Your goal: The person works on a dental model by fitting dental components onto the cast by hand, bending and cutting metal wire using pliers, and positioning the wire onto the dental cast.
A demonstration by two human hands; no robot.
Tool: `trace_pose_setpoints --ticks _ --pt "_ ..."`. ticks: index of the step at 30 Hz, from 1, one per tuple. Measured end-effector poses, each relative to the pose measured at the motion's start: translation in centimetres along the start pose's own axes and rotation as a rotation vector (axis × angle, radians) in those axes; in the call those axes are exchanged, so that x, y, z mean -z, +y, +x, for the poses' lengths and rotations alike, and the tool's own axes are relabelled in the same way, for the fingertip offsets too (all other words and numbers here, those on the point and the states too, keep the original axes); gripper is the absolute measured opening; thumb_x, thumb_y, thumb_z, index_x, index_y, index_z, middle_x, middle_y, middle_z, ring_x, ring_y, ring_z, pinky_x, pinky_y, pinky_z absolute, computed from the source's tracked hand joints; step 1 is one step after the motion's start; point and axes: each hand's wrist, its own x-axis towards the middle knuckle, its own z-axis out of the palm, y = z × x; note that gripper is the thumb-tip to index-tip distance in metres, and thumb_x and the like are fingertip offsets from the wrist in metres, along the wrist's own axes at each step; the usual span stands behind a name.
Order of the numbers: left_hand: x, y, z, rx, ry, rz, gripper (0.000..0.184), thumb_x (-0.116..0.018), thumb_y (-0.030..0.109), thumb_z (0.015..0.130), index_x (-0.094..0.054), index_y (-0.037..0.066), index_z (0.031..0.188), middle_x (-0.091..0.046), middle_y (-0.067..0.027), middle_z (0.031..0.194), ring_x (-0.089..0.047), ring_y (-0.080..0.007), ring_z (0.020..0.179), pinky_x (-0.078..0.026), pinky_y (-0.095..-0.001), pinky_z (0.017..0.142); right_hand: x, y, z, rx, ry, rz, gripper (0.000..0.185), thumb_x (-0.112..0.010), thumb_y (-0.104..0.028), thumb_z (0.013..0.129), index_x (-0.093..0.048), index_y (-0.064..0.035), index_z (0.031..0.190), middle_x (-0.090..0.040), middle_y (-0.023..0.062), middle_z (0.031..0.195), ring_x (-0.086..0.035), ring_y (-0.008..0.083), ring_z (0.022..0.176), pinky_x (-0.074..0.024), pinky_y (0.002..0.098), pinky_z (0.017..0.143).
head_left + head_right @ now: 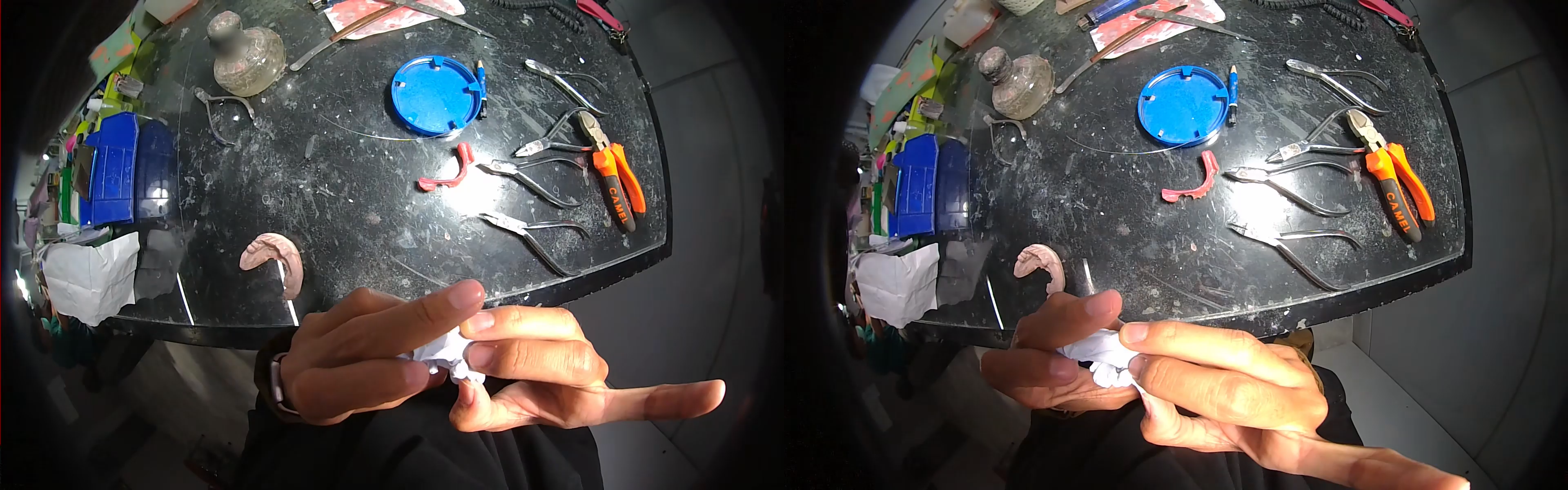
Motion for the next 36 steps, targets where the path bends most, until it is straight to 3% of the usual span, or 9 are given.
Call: trace_pose_setpoints --ticks 3,5,7,13,17,22,28,32,36 --pt "0.2 -0.1 0.2 -0.003 -0.023 -0.037 0.04 -0.073 -0.001 0.075 -0.046 0.003 0.103 -0.049 -0.0371 0.125 -0.066 -0.027 0.087 -0.054 -0.0286 0.065 -0.3 0.1 -0.2 0.002 0.057 0.03 0.055 -0.079 0.006 0.066 -0.043 0.0105 0.107 -0.062 0.0206 0.092 -0.067 0.0276 0.088 -0.0584 0.0288 0.07" --pt "0.7 -0.1 0.0 0.044 -0.047 -0.12 0.045 -0.075 -0.003 0.073 -0.047 0.003 0.107 -0.047 -0.0376 0.127 -0.066 -0.0265 0.089 -0.054 -0.0282 0.067 -0.6 -0.3 -0.5 -0.114 0.175 0.176 0.032 -0.078 0.008 0.067 -0.06 0.0091 0.094 -0.064 0.0253 0.1 -0.067 0.0288 0.094 -0.0583 0.0313 0.076" --pt "0.5 0.0 0.0 0.067 -0.001 -0.116 0.049 -0.076 -0.004 0.07 -0.05 0.003 0.111 -0.047 -0.0359 0.126 -0.066 -0.0252 0.09 -0.055 -0.0274 0.069 0.6 -1.0 -0.1 -0.284 0.059 0.27 0.038 -0.079 0.008 0.067 -0.057 0.0079 0.098 -0.063 0.0254 0.102 -0.066 0.0294 0.097 -0.0577 0.0326 0.079" --pt "-0.5 0.7 0.4 0.054 0.18 0.075 0.044 -0.08 -0.003 0.066 -0.064 0.006 0.106 -0.055 -0.0228 0.118 -0.065 -0.0231 0.093 -0.056 -0.0246 0.074 0.8 -1.4 -0.6 -0.412 0.063 0.38 0.054 -0.082 0.009 0.064 -0.047 0.0022 0.105 -0.06 0.0238 0.108 -0.062 0.0294 0.105 -0.0548 0.0379 0.087" --pt "-0.1 0.8 0.2 0.039 0.174 0.101 0.039 -0.08 -0.001 0.067 -0.067 0.006 0.103 -0.058 -0.0198 0.115 -0.066 -0.0244 0.093 -0.056 -0.0244 0.073 0.7 -1.3 -0.9 -0.266 0.145 0.345 0.056 -0.082 0.008 0.064 -0.046 0.0031 0.106 -0.059 0.0239 0.108 -0.063 0.0302 0.105 -0.0551 0.0382 0.087" --pt "-0.5 0.0 0.4 -0.03 0.212 0.065 0.036 -0.079 -0.001 0.068 -0.068 0.004 0.102 -0.061 -0.0232 0.112 -0.068 -0.0249 0.087 -0.057 -0.026 0.068 0.1 -0.9 -1.3 -0.128 0.209 0.305 0.058 -0.082 0.008 0.063 -0.044 0.0043 0.107 -0.059 0.0239 0.107 -0.063 0.0311 0.104 -0.0554 0.0385 0.086" --pt "0.6 1.0 1.2 0.035 0.13 0.055 0.04 -0.079 0.001 0.069 -0.065 0.002 0.107 -0.061 -0.0269 0.114 -0.068 -0.0257 0.085 -0.055 -0.026 0.064 -0.3 -0.4 -1.0 -0.088 0.174 0.242 0.06 -0.083 0.007 0.063 -0.043 0.0056 0.109 -0.058 0.024 0.106 -0.063 0.0322 0.103 -0.0557 0.0388 0.086" --pt "-0.1 1.3 1.4 0.031 0.186 0.084 0.045 -0.076 -0.001 0.07 -0.062 -0.001 0.112 -0.061 -0.026 0.113 -0.069 -0.0238 0.085 -0.054 -0.0233 0.062 -0.1 -0.3 -0.8 -0.118 0.114 0.234 0.062 -0.083 0.006 0.063 -0.042 0.0066 0.11 -0.057 0.0241 0.106 -0.063 0.033 0.103 -0.056 0.0391 0.085" --pt "0.8 1.1 1.7 -0.003 0.09 0.139 0.046 -0.074 -0.003 0.07 -0.06 -0.004 0.113 -0.062 -0.0247 0.114 -0.069 -0.0216 0.086 -0.052 -0.0218 0.06 0.0 -0.4 -0.8 -0.145 0.117 0.275 0.064 -0.083 0.005 0.063 -0.041 0.0075 0.111 -0.057 0.0241 0.105 -0.063 0.0337 0.102 -0.0562 0.0393 0.085"
